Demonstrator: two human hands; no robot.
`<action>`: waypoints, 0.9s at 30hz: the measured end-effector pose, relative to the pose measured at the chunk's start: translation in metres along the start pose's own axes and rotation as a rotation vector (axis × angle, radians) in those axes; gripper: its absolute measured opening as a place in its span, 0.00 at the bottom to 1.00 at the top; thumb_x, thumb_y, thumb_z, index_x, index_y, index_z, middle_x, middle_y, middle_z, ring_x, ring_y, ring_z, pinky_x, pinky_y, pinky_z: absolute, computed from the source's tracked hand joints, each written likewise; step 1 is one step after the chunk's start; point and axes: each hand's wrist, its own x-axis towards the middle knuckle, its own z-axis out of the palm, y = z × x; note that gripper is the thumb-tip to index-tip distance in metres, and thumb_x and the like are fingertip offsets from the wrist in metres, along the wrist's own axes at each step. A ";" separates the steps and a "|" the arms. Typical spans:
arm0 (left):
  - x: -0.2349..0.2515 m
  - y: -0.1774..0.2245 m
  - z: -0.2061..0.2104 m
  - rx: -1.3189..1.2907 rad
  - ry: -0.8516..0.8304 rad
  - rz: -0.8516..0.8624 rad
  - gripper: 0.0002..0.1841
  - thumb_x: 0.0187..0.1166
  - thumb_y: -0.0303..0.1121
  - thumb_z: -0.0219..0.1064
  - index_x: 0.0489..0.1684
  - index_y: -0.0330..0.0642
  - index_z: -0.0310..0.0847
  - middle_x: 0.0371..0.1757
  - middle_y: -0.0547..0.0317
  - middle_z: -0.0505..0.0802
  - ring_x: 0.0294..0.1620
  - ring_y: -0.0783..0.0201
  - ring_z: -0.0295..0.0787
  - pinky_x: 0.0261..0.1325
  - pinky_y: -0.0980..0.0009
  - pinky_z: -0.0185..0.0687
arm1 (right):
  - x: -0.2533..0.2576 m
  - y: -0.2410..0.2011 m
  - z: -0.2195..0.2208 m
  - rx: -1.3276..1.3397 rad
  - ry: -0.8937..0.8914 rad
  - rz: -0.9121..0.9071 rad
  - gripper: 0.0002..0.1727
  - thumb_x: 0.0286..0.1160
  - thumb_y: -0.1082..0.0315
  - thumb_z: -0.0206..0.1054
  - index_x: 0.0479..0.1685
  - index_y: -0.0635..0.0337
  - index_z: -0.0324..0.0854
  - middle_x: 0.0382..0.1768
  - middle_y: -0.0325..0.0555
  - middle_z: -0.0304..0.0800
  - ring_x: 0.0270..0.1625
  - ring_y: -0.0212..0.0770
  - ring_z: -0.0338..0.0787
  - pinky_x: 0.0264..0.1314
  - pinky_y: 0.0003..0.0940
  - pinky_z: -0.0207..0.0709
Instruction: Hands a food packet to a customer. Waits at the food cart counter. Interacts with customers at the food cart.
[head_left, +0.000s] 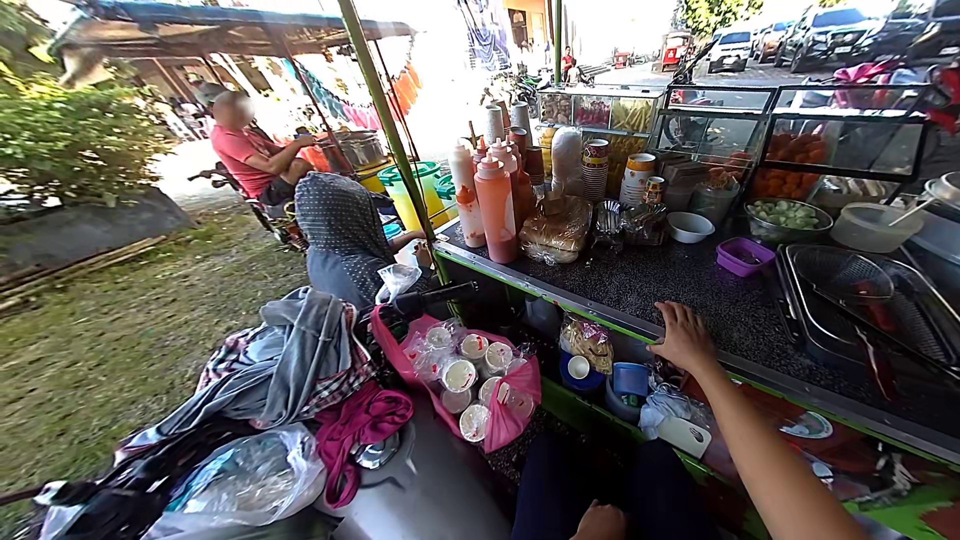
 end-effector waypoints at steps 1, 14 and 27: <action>0.001 0.000 0.000 0.002 -0.002 0.001 0.22 0.90 0.40 0.54 0.65 0.31 0.83 0.69 0.37 0.89 0.77 0.39 0.80 0.83 0.36 0.61 | 0.000 0.000 0.000 -0.003 0.000 0.000 0.55 0.55 0.50 0.85 0.89 0.55 0.63 0.86 0.60 0.66 0.90 0.61 0.63 0.88 0.60 0.55; 0.001 0.001 -0.002 -0.020 0.003 -0.006 0.21 0.88 0.39 0.57 0.70 0.34 0.81 0.71 0.38 0.88 0.78 0.39 0.80 0.83 0.36 0.61 | 0.000 -0.001 0.000 -0.014 -0.009 0.008 0.54 0.56 0.50 0.85 0.89 0.54 0.63 0.86 0.59 0.66 0.90 0.60 0.63 0.88 0.59 0.55; 0.016 -0.012 0.016 -0.007 0.025 0.017 0.19 0.86 0.39 0.59 0.66 0.37 0.84 0.65 0.40 0.91 0.73 0.41 0.84 0.80 0.37 0.66 | 0.001 0.001 0.001 -0.023 -0.015 0.010 0.55 0.56 0.49 0.85 0.90 0.53 0.63 0.87 0.58 0.65 0.90 0.60 0.62 0.88 0.59 0.55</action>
